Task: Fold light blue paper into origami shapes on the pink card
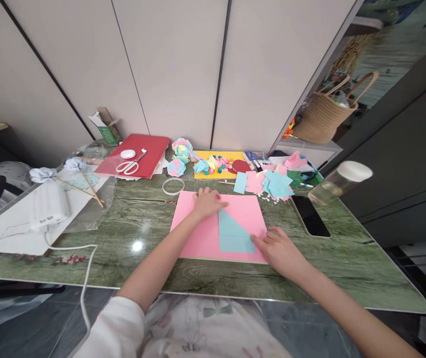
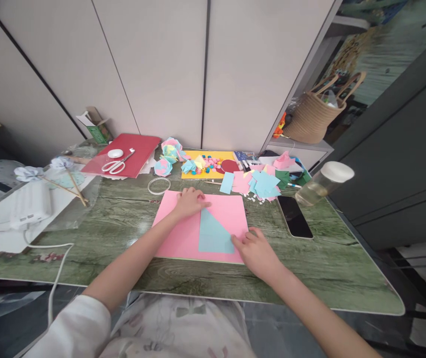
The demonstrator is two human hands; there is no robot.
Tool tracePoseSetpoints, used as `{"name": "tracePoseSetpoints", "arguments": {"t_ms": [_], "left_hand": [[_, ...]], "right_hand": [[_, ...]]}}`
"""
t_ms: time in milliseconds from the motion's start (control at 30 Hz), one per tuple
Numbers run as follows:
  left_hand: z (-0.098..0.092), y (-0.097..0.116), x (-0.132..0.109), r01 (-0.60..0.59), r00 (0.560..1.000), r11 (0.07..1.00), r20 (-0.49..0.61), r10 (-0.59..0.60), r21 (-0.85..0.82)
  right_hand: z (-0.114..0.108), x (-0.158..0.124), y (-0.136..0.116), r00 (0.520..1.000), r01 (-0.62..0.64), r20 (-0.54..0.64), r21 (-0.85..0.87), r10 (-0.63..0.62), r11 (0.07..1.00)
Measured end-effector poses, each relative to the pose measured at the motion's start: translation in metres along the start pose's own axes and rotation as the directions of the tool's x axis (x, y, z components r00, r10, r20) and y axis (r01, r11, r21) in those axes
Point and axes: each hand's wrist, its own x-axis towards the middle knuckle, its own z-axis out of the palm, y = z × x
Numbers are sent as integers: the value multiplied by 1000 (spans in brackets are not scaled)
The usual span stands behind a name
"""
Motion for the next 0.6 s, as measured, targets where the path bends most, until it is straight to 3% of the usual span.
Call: {"name": "tracePoseSetpoints", "arguments": {"t_ms": [200, 367, 500, 600], "left_hand": [[7, 9, -10, -47, 998, 998, -36, 49, 49], [2, -7, -6, -28, 997, 999, -66, 29, 23], [-14, -23, -4, -24, 990, 999, -137, 21, -23], [-37, -15, -18, -83, 981, 994, -179, 69, -73]], "right_hand": [[3, 4, -1, 1000, -1, 0, -4, 1, 1000], [6, 0, -2, 1000, -6, 8, 6, 6, 1000], [7, 3, 0, 1000, -24, 12, 19, 24, 1000], [-5, 8, 0, 998, -55, -1, 19, 55, 998]]}}
